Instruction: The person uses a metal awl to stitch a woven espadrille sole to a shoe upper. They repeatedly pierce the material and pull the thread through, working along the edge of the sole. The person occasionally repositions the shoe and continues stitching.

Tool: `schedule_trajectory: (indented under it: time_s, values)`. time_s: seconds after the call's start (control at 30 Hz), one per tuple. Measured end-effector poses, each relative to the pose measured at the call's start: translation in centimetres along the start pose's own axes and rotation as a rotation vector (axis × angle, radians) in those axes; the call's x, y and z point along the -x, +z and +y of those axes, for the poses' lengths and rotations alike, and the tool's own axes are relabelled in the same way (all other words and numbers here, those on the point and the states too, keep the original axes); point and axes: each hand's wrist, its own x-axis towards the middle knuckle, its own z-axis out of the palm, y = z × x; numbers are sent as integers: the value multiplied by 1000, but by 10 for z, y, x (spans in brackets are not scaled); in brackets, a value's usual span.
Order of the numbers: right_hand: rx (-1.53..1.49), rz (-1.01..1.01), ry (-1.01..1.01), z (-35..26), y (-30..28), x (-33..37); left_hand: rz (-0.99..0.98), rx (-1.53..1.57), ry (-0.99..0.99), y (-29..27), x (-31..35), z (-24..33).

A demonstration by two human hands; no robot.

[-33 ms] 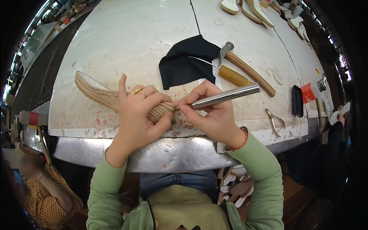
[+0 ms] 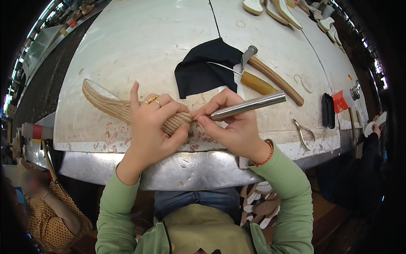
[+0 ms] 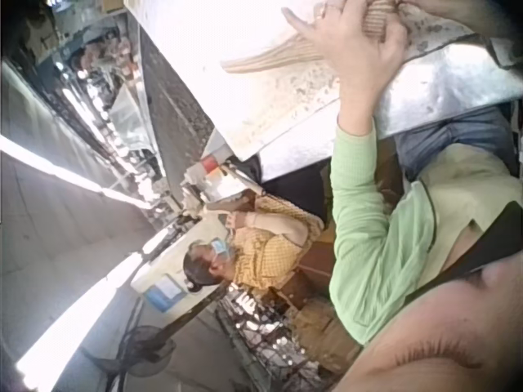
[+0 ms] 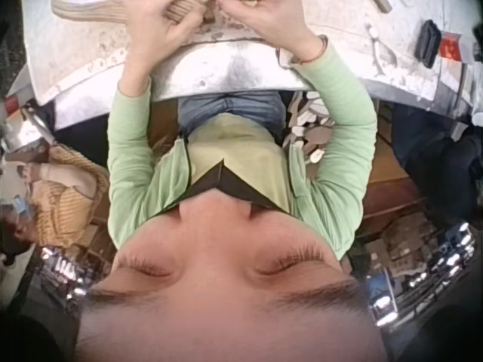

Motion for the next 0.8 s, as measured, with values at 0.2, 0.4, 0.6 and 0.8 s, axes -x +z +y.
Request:
schedule_trajectory:
  time_s: [0.2, 0.4, 0.6, 0.8]
  values:
    - [-27, 32, 23, 1, 2, 1, 4, -13, -14, 6, 0, -1]
    - [-71, 60, 73, -1, 2, -4, -21, -9, -27, 4, -5, -3]
    - [-249, 139, 129, 6, 4, -9, -64, 8, -25, 2, -4, -4]
    - [-338, 144, 162, 4, 4, -9, -35, -15, -44, 5, -5, -2]
